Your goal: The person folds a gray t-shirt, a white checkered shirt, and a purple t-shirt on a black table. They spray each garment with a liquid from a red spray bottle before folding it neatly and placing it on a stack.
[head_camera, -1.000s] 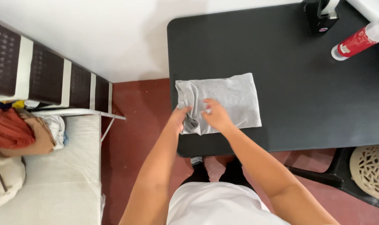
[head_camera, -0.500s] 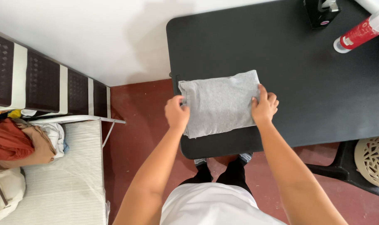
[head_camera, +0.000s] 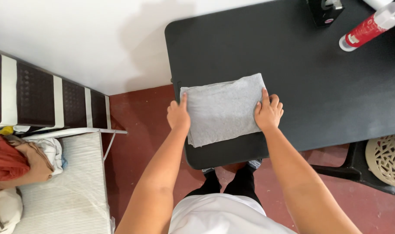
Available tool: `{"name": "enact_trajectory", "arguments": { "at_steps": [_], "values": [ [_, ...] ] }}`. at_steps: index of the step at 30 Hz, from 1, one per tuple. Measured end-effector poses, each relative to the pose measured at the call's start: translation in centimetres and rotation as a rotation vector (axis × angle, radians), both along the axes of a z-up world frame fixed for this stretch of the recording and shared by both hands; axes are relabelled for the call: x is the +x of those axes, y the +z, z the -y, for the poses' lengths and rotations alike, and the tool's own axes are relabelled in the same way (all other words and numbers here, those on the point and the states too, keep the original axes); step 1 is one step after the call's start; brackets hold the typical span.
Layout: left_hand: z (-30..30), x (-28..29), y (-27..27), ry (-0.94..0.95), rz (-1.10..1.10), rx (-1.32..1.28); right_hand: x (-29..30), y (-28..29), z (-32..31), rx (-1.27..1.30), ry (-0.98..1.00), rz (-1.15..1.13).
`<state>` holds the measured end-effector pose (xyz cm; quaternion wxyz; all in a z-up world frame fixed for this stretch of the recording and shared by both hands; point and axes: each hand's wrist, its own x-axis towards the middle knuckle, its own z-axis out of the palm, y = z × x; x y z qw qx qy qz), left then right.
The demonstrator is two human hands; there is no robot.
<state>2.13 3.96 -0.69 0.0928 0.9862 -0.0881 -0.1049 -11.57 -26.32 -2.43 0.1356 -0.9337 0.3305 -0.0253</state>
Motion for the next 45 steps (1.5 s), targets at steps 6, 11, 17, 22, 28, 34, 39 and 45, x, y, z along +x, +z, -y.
{"name": "enact_trajectory", "arguments": {
  "at_steps": [6,11,17,22,28,34,39,45],
  "values": [
    [-2.3,-2.0,1.3,0.132,0.106,-0.182,1.3,-3.3,4.7,0.331,-0.151,0.103],
    [-1.3,-4.8,0.1,-0.020,0.178,-0.416,1.3,-5.5,7.7,0.791,-0.353,0.055],
    [4.3,-5.9,-3.6,0.210,-0.717,-0.757,0.0,5.9,4.9,1.354,-0.351,0.287],
    [9.8,-7.3,0.2,0.583,-1.112,-1.015,-3.7,16.7,3.3,1.323,-0.038,0.336],
    [21.9,-10.9,0.2,0.670,-1.399,-1.235,-13.9,28.2,6.5,0.945,0.806,0.134],
    [37.3,-17.2,3.2,0.576,-1.433,-1.293,-26.5,32.3,17.4,0.278,0.739,-0.150],
    [45.1,-21.2,3.6,0.567,-1.445,-1.371,-36.4,26.1,28.9,-0.355,0.376,0.423],
    [53.9,-27.2,3.8,0.547,-1.450,-1.435,-44.2,23.5,36.8,-0.230,-0.088,0.650]
  ]
}}
